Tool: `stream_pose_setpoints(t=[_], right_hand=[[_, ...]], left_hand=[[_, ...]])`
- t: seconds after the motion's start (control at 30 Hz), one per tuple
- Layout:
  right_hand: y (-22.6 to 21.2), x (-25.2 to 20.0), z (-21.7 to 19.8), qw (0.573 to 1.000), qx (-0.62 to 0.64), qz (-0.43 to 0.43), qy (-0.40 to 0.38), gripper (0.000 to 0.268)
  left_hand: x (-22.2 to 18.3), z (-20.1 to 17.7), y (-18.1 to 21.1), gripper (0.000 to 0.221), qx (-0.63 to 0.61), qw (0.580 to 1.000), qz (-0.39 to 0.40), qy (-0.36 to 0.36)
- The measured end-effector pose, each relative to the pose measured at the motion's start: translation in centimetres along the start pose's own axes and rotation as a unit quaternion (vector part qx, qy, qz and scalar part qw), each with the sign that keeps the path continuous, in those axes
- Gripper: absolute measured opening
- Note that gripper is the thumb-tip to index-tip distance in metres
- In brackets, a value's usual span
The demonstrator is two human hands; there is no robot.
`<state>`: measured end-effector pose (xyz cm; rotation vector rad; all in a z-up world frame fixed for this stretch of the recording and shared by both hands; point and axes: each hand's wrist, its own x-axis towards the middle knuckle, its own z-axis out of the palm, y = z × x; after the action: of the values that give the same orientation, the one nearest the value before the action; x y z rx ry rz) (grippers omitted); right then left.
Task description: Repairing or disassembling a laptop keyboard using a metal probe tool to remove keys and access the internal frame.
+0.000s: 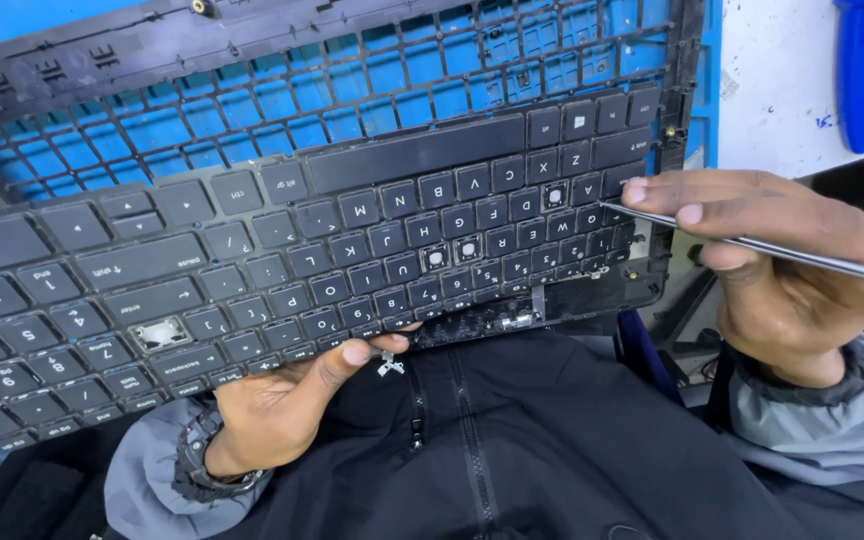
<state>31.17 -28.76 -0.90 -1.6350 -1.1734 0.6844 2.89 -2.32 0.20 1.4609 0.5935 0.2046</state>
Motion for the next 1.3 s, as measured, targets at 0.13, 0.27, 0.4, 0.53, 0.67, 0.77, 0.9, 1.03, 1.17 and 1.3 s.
stream_pose_setpoints(t=[0.13,0.27,0.4,0.53,0.67,0.77,0.9,1.03,1.17,1.3], right_hand=[[-0.3,-0.3,0.0,0.999,-0.033,-0.001,-0.005,0.025],[-0.6,0.0,-0.3,0.998,-0.054,-0.002,-0.031,0.026],[-1.4,1.3,-0.4,0.998,-0.068,-0.015,-0.007,0.021],[-3.2,2.4,-1.6,0.988,-0.093,-0.001,-0.121,0.035],[0.3,0.4,-3.9,0.966,-0.043,0.017,-0.253,0.075],[-2.5,3.1,1.4,0.981,-0.140,-0.132,0.018,0.016],[-3.3,3.8,1.2,0.980,-0.151,-0.132,-0.006,0.013],[-4.4,3.8,2.0,0.982,-0.164,-0.083,0.037,0.014],[-2.0,3.0,3.5,0.981,-0.088,-0.098,0.140,0.021],[-1.1,1.5,3.2,0.990,0.001,-0.009,0.143,0.027]], left_hand=[[0.2,0.0,0.0,0.058,-0.007,1.000,0.008,-0.005],[0.0,0.0,0.0,0.061,0.017,1.000,-0.001,0.000],[0.1,-0.2,0.2,0.055,0.022,1.000,-0.005,-0.010],[-0.1,-0.3,0.0,0.047,-0.015,1.000,-0.002,-0.024],[-1.5,-2.1,-1.2,0.058,0.098,0.987,-0.105,-0.074],[-1.0,-3.4,-2.5,0.056,-0.132,0.867,-0.355,-0.324],[1.4,-2.9,-0.3,0.052,0.098,0.936,-0.116,-0.317],[1.9,-2.6,0.4,0.049,0.139,0.943,-0.071,-0.293],[1.0,-2.8,-0.2,0.051,0.077,0.951,-0.145,-0.261],[1.0,-0.5,0.7,0.029,-0.042,0.997,-0.030,-0.061]])
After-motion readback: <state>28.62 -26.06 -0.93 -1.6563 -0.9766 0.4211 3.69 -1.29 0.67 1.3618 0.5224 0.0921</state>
